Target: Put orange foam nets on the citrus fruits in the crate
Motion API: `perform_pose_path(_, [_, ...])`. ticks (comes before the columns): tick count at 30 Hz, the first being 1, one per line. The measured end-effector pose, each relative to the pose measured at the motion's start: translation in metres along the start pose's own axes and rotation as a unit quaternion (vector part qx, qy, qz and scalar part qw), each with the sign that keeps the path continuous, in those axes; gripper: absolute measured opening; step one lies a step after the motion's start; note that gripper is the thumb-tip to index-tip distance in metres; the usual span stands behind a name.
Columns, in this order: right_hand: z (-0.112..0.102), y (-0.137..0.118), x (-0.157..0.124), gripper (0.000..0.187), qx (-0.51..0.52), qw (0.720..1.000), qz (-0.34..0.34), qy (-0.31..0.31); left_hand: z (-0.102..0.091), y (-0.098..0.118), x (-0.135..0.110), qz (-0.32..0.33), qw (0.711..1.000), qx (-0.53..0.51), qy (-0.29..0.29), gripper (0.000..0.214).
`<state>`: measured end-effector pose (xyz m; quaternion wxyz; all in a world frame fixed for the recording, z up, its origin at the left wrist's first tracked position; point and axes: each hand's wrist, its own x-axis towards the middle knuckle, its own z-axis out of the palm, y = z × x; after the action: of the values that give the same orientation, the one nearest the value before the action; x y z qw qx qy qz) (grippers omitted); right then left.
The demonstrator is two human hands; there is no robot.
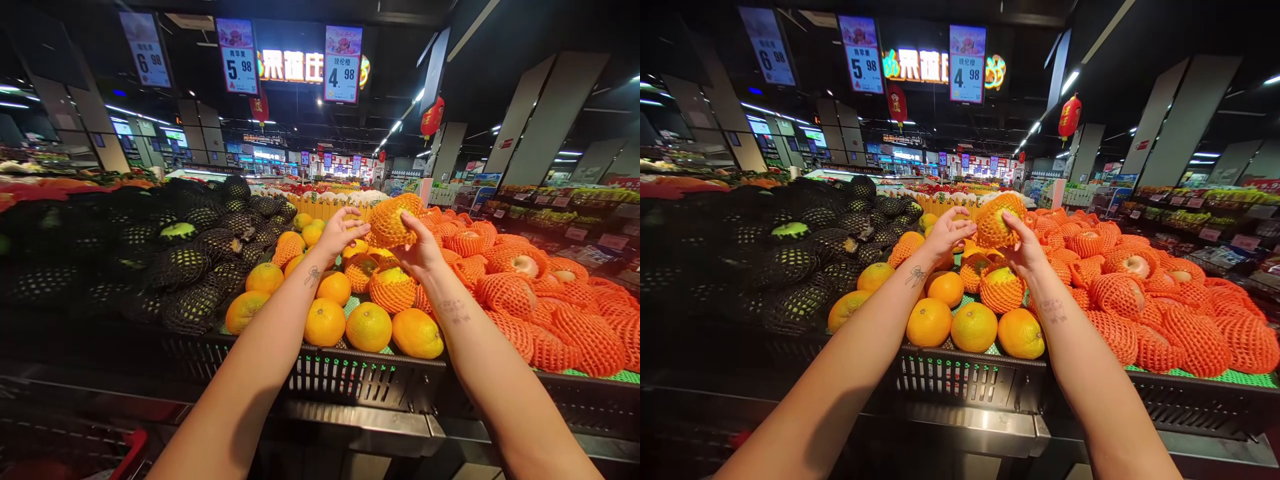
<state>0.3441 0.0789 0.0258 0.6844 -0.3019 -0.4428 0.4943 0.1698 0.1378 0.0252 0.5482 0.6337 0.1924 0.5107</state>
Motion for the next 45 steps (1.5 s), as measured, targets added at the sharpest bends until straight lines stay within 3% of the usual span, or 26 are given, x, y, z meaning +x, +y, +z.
perform_pose_path(4, [0.000,-0.004,-0.003,0.057,-0.003,1.000,-0.004,0.019,0.000,-0.006,0.005,-0.008,0.996,0.053,0.066,0.039])
perform_pose_path(12, [0.004,0.004,-0.005,0.058,-0.048,0.998,-0.008,-0.037,-0.005,-0.024,0.012,0.096,0.978,0.176,0.064,0.023])
perform_pose_path(16, [0.004,0.006,-0.001,0.058,-0.077,0.997,-0.024,-0.019,-0.004,-0.016,0.002,0.179,0.945,0.274,0.005,0.056])
perform_pose_path(19, [0.005,0.008,0.000,0.065,-0.105,0.991,-0.050,0.067,-0.001,-0.009,-0.006,0.246,0.917,0.300,-0.089,0.084])
perform_pose_path(22, [0.009,0.011,-0.001,0.073,-0.136,0.981,-0.056,0.123,0.001,-0.006,-0.009,0.271,0.897,0.324,-0.130,0.089])
perform_pose_path(26, [0.009,0.011,-0.001,0.078,-0.143,0.984,-0.058,0.090,0.003,-0.004,-0.009,0.273,0.895,0.343,-0.082,0.078])
perform_pose_path(31, [0.000,0.002,0.001,0.063,-0.097,0.995,-0.022,0.015,0.004,-0.010,-0.004,0.238,0.937,0.256,0.018,0.076])
perform_pose_path(36, [-0.003,0.000,-0.001,0.056,-0.095,0.995,-0.025,0.024,0.004,-0.017,-0.001,0.195,0.967,0.166,0.011,0.075])
perform_pose_path(41, [-0.002,0.005,-0.001,0.056,-0.090,0.995,-0.036,0.023,0.007,-0.016,-0.002,0.075,0.995,0.054,-0.024,0.083])
perform_pose_path(45, [-0.001,0.005,-0.001,0.047,-0.093,0.996,-0.009,0.009,0.004,-0.016,0.002,0.070,0.994,0.076,0.046,0.076])
